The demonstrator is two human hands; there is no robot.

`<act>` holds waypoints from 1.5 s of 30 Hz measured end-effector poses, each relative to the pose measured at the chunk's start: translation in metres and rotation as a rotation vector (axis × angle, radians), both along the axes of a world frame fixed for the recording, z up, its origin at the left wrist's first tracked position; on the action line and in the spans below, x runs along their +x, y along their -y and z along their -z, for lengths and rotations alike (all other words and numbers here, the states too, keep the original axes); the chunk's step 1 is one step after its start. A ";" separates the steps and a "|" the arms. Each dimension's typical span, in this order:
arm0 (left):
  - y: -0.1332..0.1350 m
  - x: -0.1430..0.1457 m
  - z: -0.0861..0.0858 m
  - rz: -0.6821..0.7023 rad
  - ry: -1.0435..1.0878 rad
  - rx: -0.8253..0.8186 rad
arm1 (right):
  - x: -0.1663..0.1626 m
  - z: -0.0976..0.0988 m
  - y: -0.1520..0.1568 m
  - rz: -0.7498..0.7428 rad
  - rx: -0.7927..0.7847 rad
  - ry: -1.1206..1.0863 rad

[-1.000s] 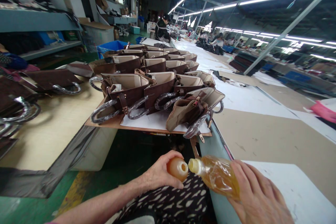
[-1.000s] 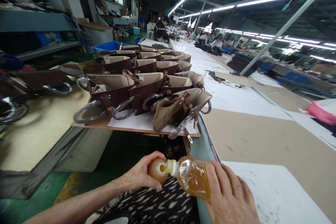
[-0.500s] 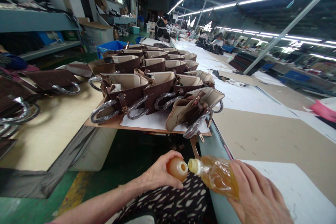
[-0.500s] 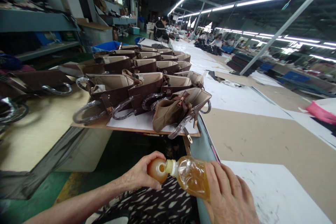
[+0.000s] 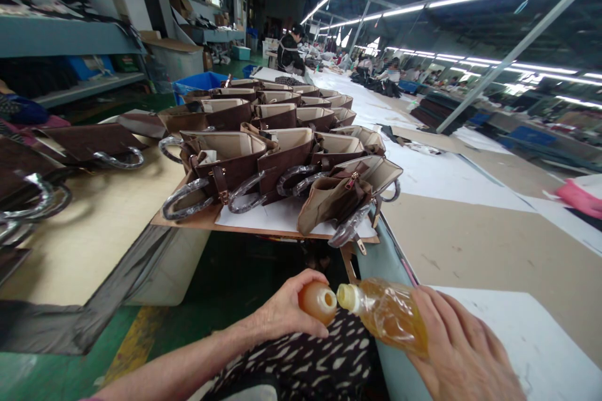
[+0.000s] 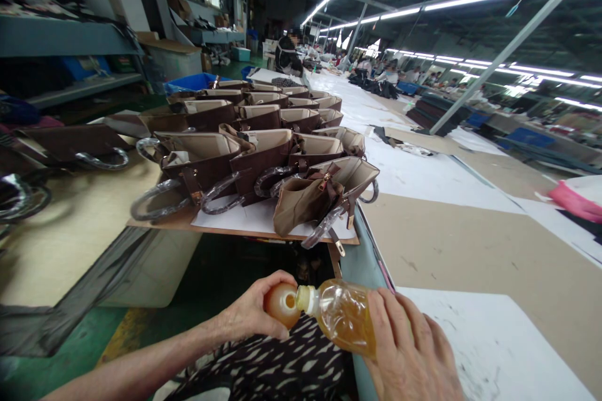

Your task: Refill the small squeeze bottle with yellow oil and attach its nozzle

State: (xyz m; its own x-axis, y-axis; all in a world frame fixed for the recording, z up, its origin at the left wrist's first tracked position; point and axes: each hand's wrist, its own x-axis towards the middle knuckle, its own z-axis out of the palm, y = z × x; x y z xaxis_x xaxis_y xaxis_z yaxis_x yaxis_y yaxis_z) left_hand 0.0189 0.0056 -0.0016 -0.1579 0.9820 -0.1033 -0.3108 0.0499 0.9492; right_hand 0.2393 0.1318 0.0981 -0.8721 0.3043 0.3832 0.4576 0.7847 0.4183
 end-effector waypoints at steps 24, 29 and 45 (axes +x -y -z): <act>-0.001 -0.001 -0.006 0.017 0.029 0.013 | -0.001 -0.003 -0.001 -0.026 0.028 -0.004; -0.001 0.000 -0.006 0.021 0.058 0.015 | -0.004 -0.003 0.001 -0.025 0.012 -0.022; -0.001 -0.001 0.000 0.009 0.045 0.027 | -0.005 -0.001 0.001 -0.019 0.016 -0.018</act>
State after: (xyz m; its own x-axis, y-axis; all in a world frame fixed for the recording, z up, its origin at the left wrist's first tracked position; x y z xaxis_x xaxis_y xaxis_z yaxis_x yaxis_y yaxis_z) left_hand 0.0183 0.0065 -0.0012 -0.1447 0.9860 -0.0833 -0.3531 0.0272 0.9352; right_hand 0.2344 0.1311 0.0989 -0.8703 0.2819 0.4040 0.4508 0.7864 0.4224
